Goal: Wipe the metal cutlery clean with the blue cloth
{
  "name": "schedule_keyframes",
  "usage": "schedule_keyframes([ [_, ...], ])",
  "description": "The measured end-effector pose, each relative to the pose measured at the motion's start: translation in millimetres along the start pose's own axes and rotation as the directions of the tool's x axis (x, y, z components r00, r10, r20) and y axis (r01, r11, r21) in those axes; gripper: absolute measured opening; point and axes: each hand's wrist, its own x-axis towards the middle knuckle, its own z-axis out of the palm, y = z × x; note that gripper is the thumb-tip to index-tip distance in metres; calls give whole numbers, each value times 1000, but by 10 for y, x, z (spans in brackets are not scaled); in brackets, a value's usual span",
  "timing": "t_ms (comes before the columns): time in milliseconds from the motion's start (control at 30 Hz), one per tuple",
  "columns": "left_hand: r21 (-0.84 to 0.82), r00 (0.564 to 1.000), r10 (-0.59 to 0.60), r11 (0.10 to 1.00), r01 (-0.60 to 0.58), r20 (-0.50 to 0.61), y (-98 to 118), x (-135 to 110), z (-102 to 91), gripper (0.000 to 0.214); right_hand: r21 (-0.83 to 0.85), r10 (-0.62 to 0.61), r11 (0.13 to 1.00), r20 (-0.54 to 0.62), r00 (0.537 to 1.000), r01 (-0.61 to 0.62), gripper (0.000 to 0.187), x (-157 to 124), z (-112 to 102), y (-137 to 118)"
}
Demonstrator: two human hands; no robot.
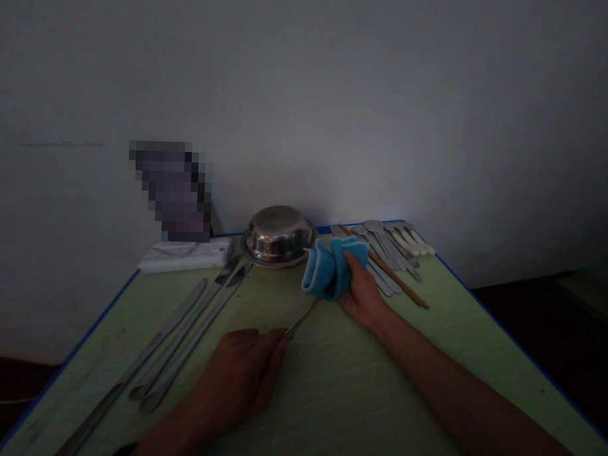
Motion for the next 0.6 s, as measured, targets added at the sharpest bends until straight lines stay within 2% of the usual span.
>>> schedule_keyframes([
  [200,-14,1000,-5,1000,5,22,11,39,-11,31,-100,10,995,96,995,0,13,-41,-9,35],
  [367,1,999,-20,1000,19,36,-1,53,4,31,-241,-25,968,199,980,74,18,-68,-50,88],
  [500,-21,999,-20,1000,21,41,-5,53,12,31,-250,-26,966,152,988,64,19,-83,-40,98],
  [600,-68,998,-45,997,48,40,3,52,9,32,-163,20,987,60,998,-10,16,-99,11,74],
])
